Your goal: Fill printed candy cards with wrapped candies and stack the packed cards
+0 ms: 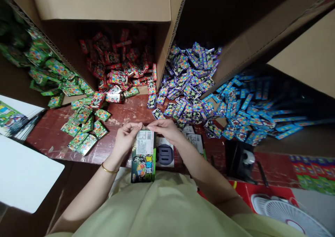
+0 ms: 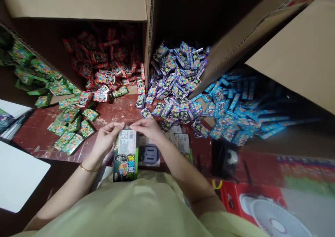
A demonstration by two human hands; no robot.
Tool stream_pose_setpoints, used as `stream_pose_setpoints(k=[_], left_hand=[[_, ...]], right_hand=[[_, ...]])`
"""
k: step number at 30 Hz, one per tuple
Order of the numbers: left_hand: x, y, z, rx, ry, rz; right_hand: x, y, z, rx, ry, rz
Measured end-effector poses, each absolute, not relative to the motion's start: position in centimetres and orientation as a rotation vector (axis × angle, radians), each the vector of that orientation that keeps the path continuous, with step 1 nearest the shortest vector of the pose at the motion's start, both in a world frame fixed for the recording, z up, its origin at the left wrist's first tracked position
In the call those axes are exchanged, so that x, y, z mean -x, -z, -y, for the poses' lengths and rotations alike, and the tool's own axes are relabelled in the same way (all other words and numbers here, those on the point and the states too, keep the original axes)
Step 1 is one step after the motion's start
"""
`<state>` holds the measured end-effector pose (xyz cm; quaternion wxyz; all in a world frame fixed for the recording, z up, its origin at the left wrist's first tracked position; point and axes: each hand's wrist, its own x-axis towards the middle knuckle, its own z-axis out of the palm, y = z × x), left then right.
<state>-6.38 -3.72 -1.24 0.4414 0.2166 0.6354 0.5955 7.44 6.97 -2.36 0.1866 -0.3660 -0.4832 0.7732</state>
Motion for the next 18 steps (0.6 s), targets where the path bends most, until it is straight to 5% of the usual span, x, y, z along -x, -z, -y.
stream_pose_setpoints(k=[9, 18], left_hand=[[5.7, 3.9, 5.1, -0.651, -1.479, -1.611], [6.9, 5.5, 5.6, -0.294, -1.436, -1.479]], right_hand=[[-9.2, 3.2, -6.1, 0.754, -1.552, 1.95], [-14.3, 8.1, -5.6, 1.181, -1.251, 2.313]])
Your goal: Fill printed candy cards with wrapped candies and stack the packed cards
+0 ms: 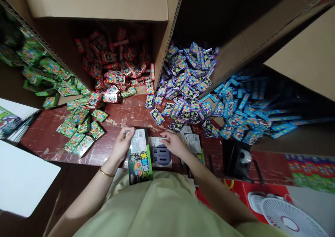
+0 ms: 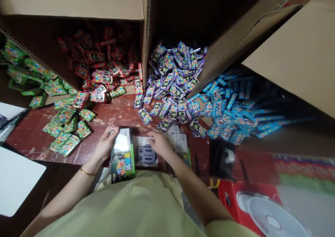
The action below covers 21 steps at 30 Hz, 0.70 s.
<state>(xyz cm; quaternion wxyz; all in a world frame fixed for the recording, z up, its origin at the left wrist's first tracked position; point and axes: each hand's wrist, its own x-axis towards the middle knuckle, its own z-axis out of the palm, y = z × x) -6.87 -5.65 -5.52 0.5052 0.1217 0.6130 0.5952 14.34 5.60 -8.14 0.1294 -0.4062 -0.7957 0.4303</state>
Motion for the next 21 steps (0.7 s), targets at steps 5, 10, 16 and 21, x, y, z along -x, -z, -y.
stream_pose_setpoints(k=[5, 10, 16, 21], left_hand=[[6.9, 6.0, 5.8, -0.264, -1.463, -1.482], [7.0, 5.9, 5.7, -0.274, -1.463, -1.479], [6.5, 4.9, 5.5, -0.287, -1.461, -1.48], [6.3, 4.4, 5.6, -0.338, -1.489, -1.488]], right_hand=[[-13.6, 8.6, -5.9, 1.194, -1.334, 2.287], [-14.6, 8.8, -5.8, 0.95, -1.496, 2.113], [-14.0, 8.9, -4.9, 1.043, -1.366, 2.157], [-12.2, 9.6, -3.8, 0.963, -1.227, 2.238]])
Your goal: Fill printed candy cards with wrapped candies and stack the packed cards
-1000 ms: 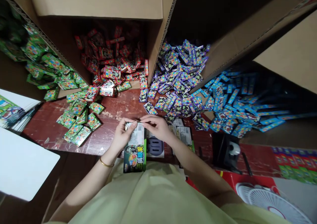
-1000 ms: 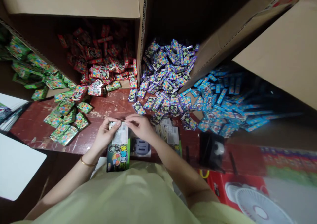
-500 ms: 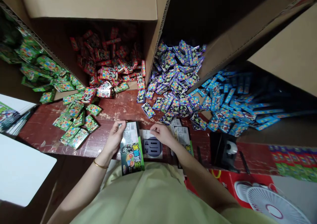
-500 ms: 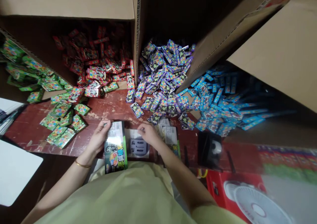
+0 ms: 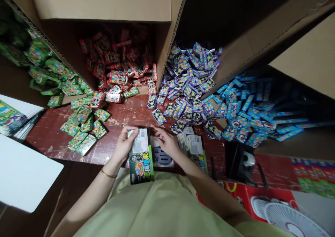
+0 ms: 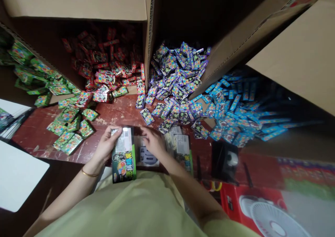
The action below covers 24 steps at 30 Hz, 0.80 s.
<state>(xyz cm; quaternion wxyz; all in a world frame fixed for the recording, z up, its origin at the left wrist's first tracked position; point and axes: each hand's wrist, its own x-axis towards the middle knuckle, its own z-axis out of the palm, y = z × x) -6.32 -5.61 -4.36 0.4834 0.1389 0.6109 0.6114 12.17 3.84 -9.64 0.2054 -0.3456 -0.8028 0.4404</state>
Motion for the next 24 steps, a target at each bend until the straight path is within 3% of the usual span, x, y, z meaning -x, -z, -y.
stream_pose_setpoints(k=[6, 12, 16, 24], left_hand=[[6.1, 3.9, 5.5, -0.365, -1.488, -1.533], [5.7, 3.3, 5.2, -0.424, -1.427, -1.502], [5.5, 3.0, 5.1, -0.463, -1.449, -1.513], [6.0, 3.5, 5.4, -0.401, -1.46, -1.497]], right_hand=[[-12.6, 10.7, -3.4, 0.963, -1.489, 1.776], [-12.5, 7.3, -6.1, 0.97, -1.768, 1.364], [-11.8, 5.9, -7.3, 0.902, -1.722, 1.489], [-11.8, 9.7, -5.0, 1.004, -1.613, 1.849]])
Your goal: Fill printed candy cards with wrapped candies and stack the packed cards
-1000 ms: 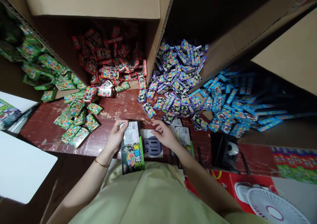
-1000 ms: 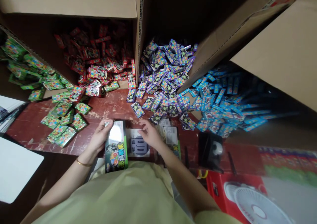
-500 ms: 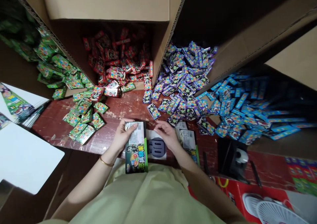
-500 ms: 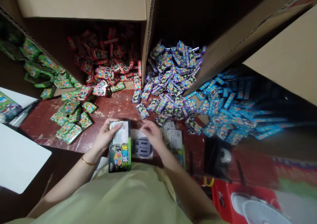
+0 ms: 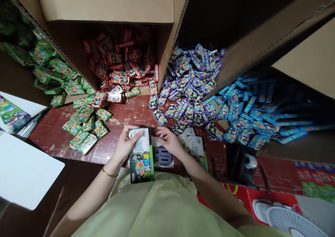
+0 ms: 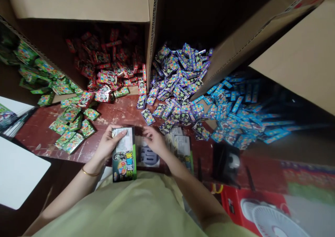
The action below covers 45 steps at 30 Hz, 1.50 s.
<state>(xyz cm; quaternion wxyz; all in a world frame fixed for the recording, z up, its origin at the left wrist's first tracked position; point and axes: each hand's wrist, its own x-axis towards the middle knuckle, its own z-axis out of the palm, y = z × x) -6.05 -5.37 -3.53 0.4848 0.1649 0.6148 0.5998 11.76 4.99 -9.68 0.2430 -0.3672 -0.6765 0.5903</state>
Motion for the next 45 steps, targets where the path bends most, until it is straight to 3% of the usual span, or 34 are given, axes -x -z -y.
stream_pose_setpoints(k=[10, 14, 21, 35, 42, 45], left_hand=[[5.9, 3.4, 5.3, -0.421, -1.452, -1.505], [5.5, 2.8, 5.0, -0.484, -1.41, -1.532], [4.7, 2.4, 4.0, -0.816, -1.379, -1.572], [4.4, 2.2, 3.7, -0.777, -1.396, -1.576], [4.1, 1.9, 3.6, -0.839, -1.506, -1.595], [3.6, 2.2, 4.3, -0.794, -1.467, -1.531]], right_hand=[[-12.7, 9.4, -5.6, 0.988, -1.908, 1.367], [-12.0, 5.7, -6.7, 0.918, -1.941, 1.185], [-7.8, -0.4, -8.7, 0.643, -2.114, 1.441], [-6.8, 0.8, -9.0, 0.665, -2.036, 1.694], [-6.4, 2.0, -8.6, 0.9, -2.605, 1.182], [-6.6, 2.0, -8.3, 0.963, -2.534, 1.19]])
